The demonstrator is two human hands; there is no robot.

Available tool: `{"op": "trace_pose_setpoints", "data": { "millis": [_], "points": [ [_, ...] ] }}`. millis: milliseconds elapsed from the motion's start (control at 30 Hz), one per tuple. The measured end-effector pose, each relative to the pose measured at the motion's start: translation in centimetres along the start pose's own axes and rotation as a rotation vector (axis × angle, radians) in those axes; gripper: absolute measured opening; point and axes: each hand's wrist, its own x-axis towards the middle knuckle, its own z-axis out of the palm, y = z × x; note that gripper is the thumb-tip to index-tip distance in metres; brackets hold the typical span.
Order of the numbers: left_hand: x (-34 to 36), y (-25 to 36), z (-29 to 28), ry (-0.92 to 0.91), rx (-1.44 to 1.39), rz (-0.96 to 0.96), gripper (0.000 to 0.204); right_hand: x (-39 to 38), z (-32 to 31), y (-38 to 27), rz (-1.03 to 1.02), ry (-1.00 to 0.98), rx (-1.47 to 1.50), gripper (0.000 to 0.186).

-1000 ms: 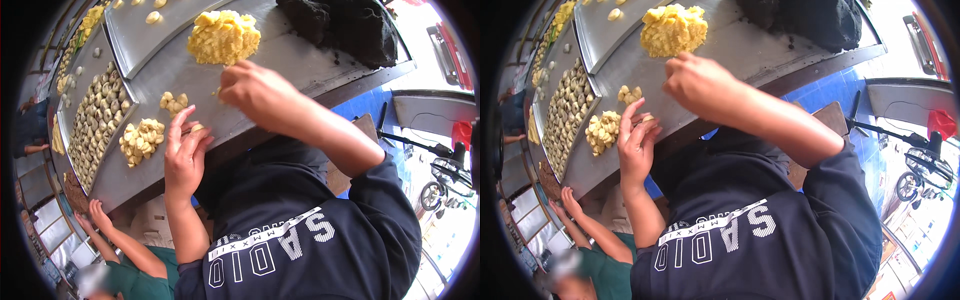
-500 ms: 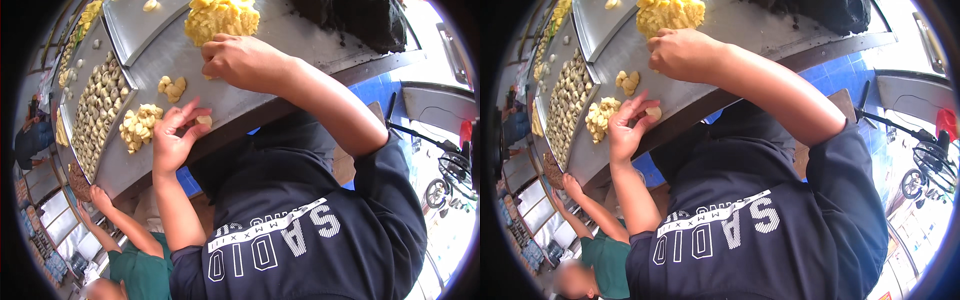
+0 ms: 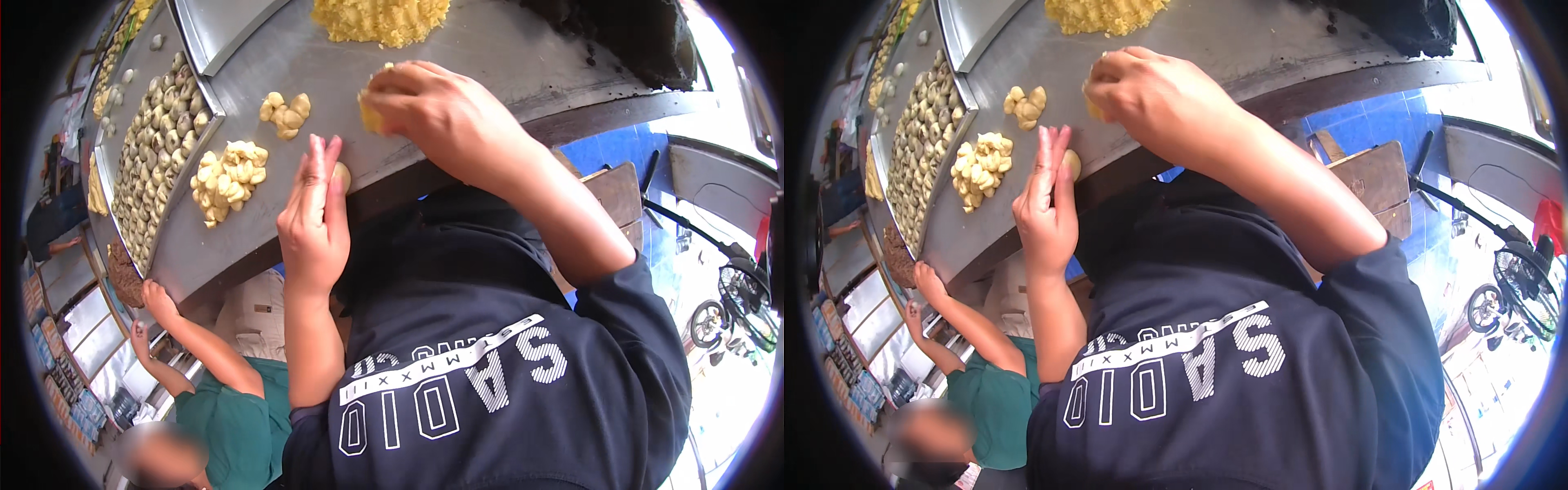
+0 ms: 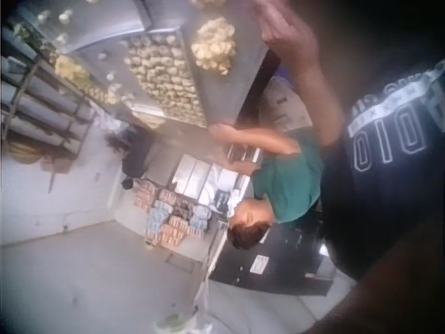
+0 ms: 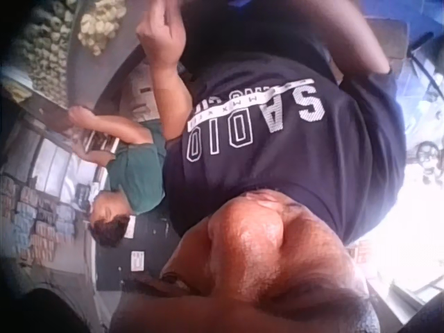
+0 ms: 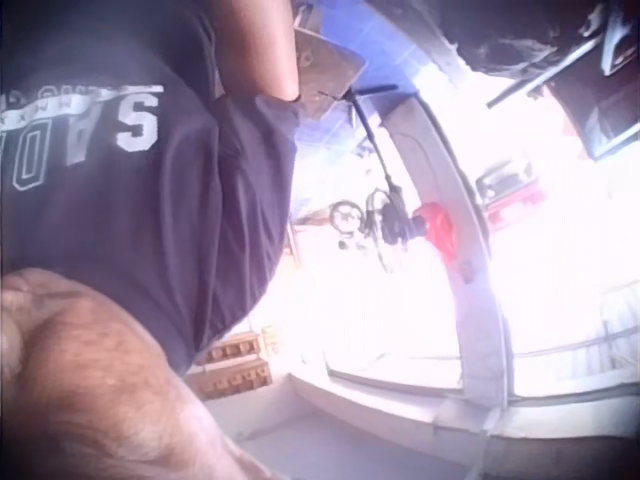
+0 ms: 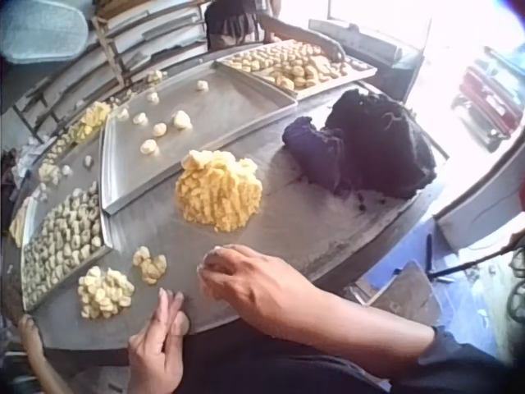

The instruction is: The person shapes portions of yellow dough by hand, rolling them into small balls and placing them onto a metal tray alongside other prepared dough pieces.

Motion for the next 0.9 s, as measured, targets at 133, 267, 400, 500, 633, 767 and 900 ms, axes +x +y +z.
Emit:
{"op": "trace_pose_setpoints", "data": {
  "millis": [133, 267, 400, 500, 633, 767, 900],
  "points": [
    [-1.3, -1.5, -1.5, 0.021, -0.482, -0.078, 0.042, -1.1, -1.4, -0.8, -0.085, -0.164, 0.192, 0.015],
    [-0.1, -3.1, -2.5, -0.089, -0.036, 0.18, 0.028, -0.2, -1.8, 1.1, -0.075, -0.064, 0.046, 0.017],
    [2.6, -1.5, -2.5, -0.112, 0.142, 0.16, 0.022, -0.7, -2.5, 3.3, 0.061, -0.053, -0.132, 0.031],
    [3.8, -2.3, -3.8, -0.265, -0.109, -0.121, 0.023, -0.8, -2.1, 4.0, -0.146, -0.115, -0.042, 0.025],
    [7.5, 0.4, -4.5, -0.38, -0.021, -0.268, 0.016, -0.3, -3.1, 2.6, -0.064, -0.019, -0.238, 0.019],
    [6.9, 0.6, -0.7, -0.205, 0.611, 0.117, 0.024, -0.6, -2.4, 1.8, -0.145, -0.004, -0.139, 0.016],
    [6.0, 0.5, -1.7, -0.183, 0.503, -0.098, 0.02, 0.1, -3.3, 2.4, -0.138, -0.05, -0.224, 0.018]
  ]
}}
